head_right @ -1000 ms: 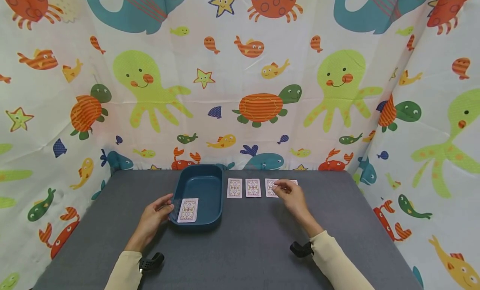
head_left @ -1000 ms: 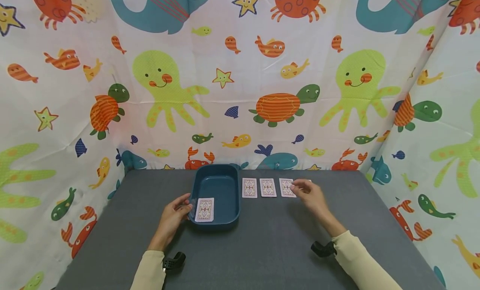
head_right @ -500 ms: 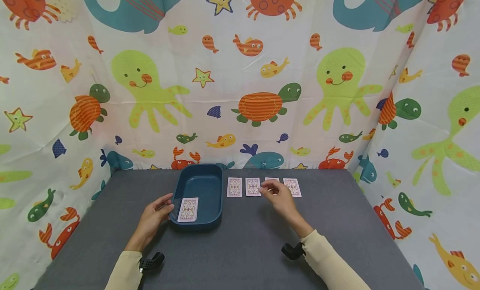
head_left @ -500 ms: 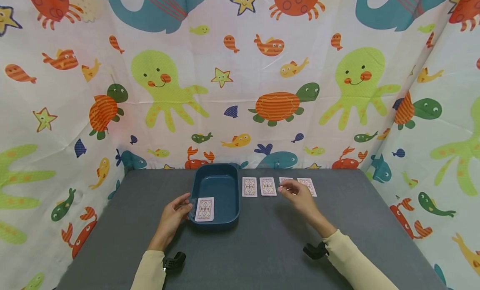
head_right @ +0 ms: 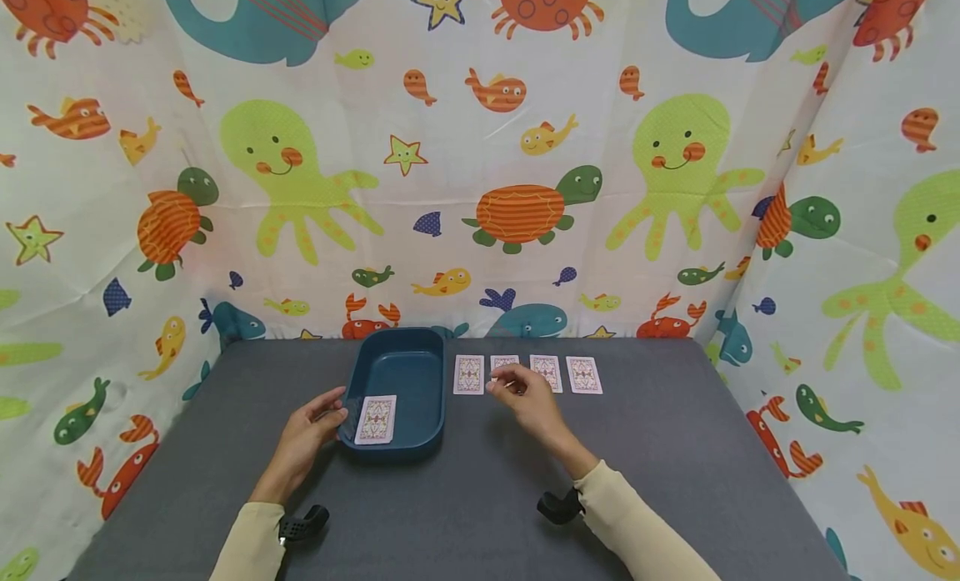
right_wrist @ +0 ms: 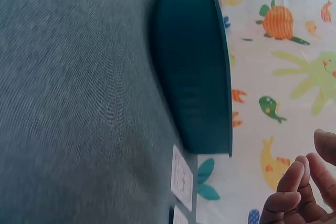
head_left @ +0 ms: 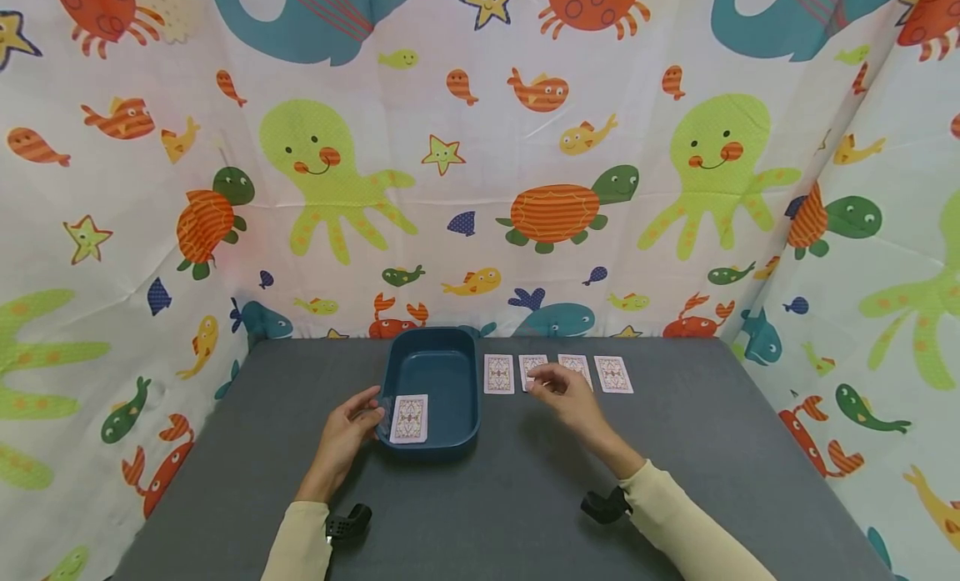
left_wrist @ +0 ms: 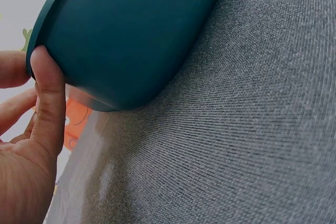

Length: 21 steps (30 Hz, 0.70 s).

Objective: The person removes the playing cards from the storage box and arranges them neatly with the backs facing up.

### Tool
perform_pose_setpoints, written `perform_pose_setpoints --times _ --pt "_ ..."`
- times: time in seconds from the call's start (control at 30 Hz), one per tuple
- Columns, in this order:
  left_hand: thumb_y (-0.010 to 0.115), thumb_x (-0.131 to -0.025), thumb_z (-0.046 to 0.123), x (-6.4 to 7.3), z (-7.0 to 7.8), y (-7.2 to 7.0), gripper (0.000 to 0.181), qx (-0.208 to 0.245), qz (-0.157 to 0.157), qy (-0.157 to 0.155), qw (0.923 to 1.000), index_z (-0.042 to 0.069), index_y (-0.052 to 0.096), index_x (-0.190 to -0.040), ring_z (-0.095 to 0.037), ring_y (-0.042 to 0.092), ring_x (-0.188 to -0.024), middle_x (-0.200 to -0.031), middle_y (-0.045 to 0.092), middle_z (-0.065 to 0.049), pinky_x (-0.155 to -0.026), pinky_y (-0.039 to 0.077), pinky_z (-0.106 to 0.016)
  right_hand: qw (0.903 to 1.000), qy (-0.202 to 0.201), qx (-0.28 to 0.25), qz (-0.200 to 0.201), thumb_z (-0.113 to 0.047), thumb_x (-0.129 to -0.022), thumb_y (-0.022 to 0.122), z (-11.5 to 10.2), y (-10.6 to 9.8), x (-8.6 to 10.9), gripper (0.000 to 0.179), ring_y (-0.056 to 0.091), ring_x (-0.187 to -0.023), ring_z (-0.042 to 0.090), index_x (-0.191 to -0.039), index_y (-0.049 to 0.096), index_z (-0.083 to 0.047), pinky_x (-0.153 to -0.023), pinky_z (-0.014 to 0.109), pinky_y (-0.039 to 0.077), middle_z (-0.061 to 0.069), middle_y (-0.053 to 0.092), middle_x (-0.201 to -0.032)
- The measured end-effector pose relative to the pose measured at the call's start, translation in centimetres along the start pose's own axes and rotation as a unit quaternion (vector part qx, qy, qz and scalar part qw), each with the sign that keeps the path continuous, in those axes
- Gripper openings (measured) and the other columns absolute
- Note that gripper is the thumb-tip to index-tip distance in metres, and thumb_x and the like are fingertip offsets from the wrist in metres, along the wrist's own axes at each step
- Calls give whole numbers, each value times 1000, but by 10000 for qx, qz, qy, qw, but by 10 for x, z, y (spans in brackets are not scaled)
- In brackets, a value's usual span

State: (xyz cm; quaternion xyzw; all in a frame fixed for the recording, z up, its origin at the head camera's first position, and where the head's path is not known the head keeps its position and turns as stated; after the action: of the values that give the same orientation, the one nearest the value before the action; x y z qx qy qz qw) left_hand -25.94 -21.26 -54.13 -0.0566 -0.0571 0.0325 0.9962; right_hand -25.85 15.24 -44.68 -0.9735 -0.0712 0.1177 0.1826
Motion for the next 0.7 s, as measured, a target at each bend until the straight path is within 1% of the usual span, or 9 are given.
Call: perform_pose_setpoints --times 0.17,0.27,0.4,0.57,0.7 --pt "59 -97 14 0 -1 0 46 5 1 3 10000 15 50 -142 -24 56 -105 -129 48 -13 -75 53 -28 9999 -31 -69 -141 -7 -92 66 -6 12 -1 21 56 -80 19 -110 66 4 -69 19 46 21 63 -96" --pt "60 -96 13 0 0 -1 46 43 5 17 10000 15 51 -142 -23 56 -103 -128 48 -13 -74 53 -28 9998 -1 -173 -119 -11 -92 67 9 21 -6 22 57 -84 19 -112 67 0 -70 19 47 19 63 -99" --pt "60 -96 13 -1 -1 -1 46 54 18 27 10000 15 51 -142 -22 56 -102 -127 48 -13 -73 53 -28 9996 -31 -265 -75 -11 -92 67 23 34 -12 24 56 -84 16 -113 67 -1 -71 18 47 17 63 -100" --pt "60 -96 12 -1 -1 -1 47 48 29 31 10000 14 50 -142 -23 56 -102 -127 48 -13 -72 53 -28 9984 -181 -426 -313 -5 -91 67 -4 41 -5 22 57 -83 20 -111 66 4 -72 18 48 21 63 -97" --pt "59 -97 13 -1 0 -1 47 29 35 3 10000 15 50 -142 -23 56 -104 -128 48 -13 -74 53 -28 9977 -195 -442 -467 -6 -91 67 -19 47 -2 23 57 -82 21 -112 66 4 -71 18 48 20 63 -96"
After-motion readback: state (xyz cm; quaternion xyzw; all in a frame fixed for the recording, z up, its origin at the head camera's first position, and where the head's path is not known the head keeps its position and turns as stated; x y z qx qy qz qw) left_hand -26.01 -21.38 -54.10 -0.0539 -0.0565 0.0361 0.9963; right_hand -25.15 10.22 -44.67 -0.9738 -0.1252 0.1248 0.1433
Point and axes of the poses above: each hand's wrist, its own x-axis away from the middle knuckle, its own y-axis out of the palm, z = x × y, the point moved 1 cm from there along -x, towards the middle knuckle
